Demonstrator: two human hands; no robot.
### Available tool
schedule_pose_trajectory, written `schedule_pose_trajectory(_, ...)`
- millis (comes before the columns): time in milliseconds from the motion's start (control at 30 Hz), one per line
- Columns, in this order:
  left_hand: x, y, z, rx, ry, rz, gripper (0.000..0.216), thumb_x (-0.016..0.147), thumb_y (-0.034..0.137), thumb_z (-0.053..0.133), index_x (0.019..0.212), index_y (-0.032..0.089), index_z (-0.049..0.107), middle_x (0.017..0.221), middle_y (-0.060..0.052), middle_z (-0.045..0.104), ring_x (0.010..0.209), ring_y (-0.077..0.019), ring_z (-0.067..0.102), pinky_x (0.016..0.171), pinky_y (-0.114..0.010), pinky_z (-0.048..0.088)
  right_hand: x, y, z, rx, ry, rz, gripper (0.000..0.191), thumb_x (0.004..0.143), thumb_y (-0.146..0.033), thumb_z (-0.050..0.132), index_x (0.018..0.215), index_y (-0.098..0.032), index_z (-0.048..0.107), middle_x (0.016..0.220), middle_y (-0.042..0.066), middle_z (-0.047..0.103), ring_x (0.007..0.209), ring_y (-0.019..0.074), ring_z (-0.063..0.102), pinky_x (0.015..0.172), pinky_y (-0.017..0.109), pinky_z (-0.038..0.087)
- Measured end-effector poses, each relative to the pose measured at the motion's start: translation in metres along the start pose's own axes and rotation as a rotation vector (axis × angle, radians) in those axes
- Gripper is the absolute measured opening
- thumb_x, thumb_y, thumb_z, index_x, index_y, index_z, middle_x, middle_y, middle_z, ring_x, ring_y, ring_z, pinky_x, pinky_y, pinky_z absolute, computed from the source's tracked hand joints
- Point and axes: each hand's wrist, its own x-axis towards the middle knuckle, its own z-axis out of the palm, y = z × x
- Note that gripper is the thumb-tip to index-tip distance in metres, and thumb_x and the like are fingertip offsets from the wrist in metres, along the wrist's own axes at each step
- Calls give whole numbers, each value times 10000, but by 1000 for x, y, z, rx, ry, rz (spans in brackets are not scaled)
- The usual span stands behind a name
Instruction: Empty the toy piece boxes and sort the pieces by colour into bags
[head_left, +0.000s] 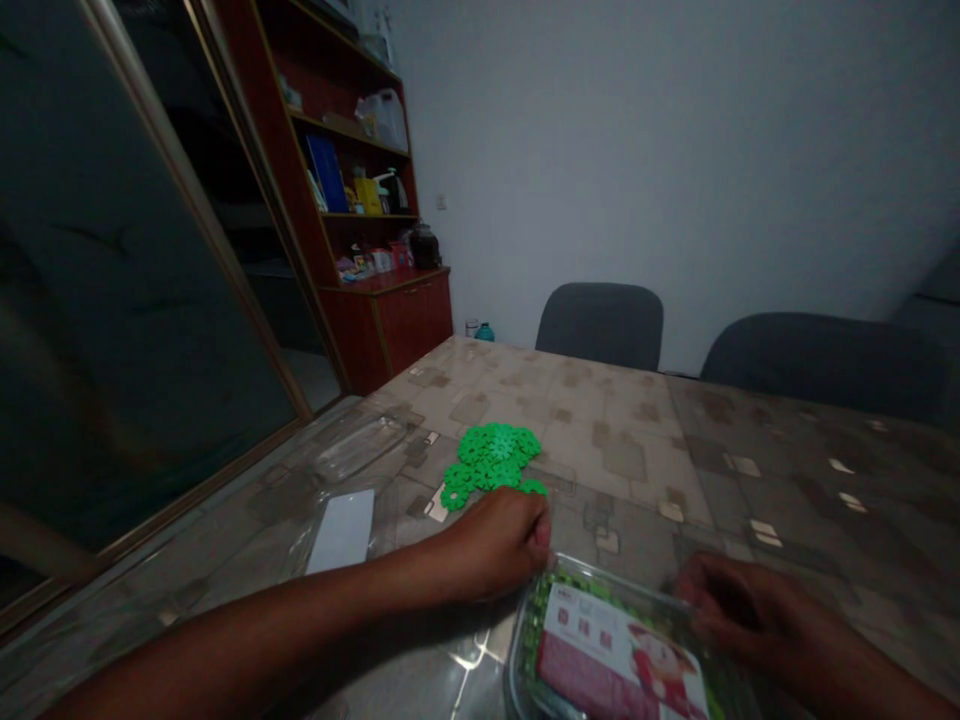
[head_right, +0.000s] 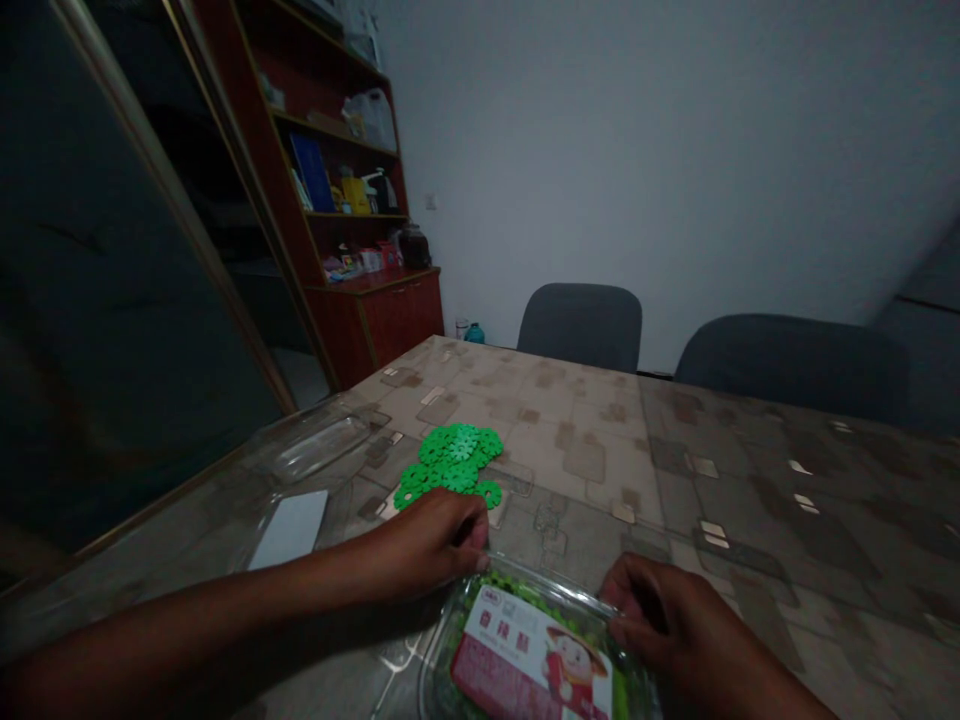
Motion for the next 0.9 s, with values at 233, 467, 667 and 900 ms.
schedule_pose_trajectory(233,2,3,6,-171,-60,1,170,738,193,739,860,170,622,718,55,504,658,-122,463,559,-219,308,-2,5,1,165,-91,-13,233,717,-421,632,723,-222,510,678,-40,455,646,151,432,593,270,340)
schedule_pose_trajectory(467,12,1,16,-364,-138,-143,297,608,154,798,793,166,566,706,66,451,653,-123,416,552,-227,293,-2,-2,-5,197,-155,58,232,681,-368,679,778,-200,553,692,-45,468,654,130,414,601,262,322)
schedule_pose_trajectory(667,11,4,22,-443,-103,-127,274,591,105,746,760,176,542,666,77,459,645,-125,429,551,-224,291,-4,-17,-11,137,-191,142,185,623,-268,632,740,-211,500,701,-53,452,667,128,412,604,258,316)
schedule_pose_trajectory(900,7,-9,21,-431,-23,-90,145,688,194,691,786,155,591,678,50,509,670,-139,481,595,-240,341,-1,-18,-12,136,-241,123,191,614,-259,630,730,-210,487,696,-56,434,672,126,391,610,255,306)
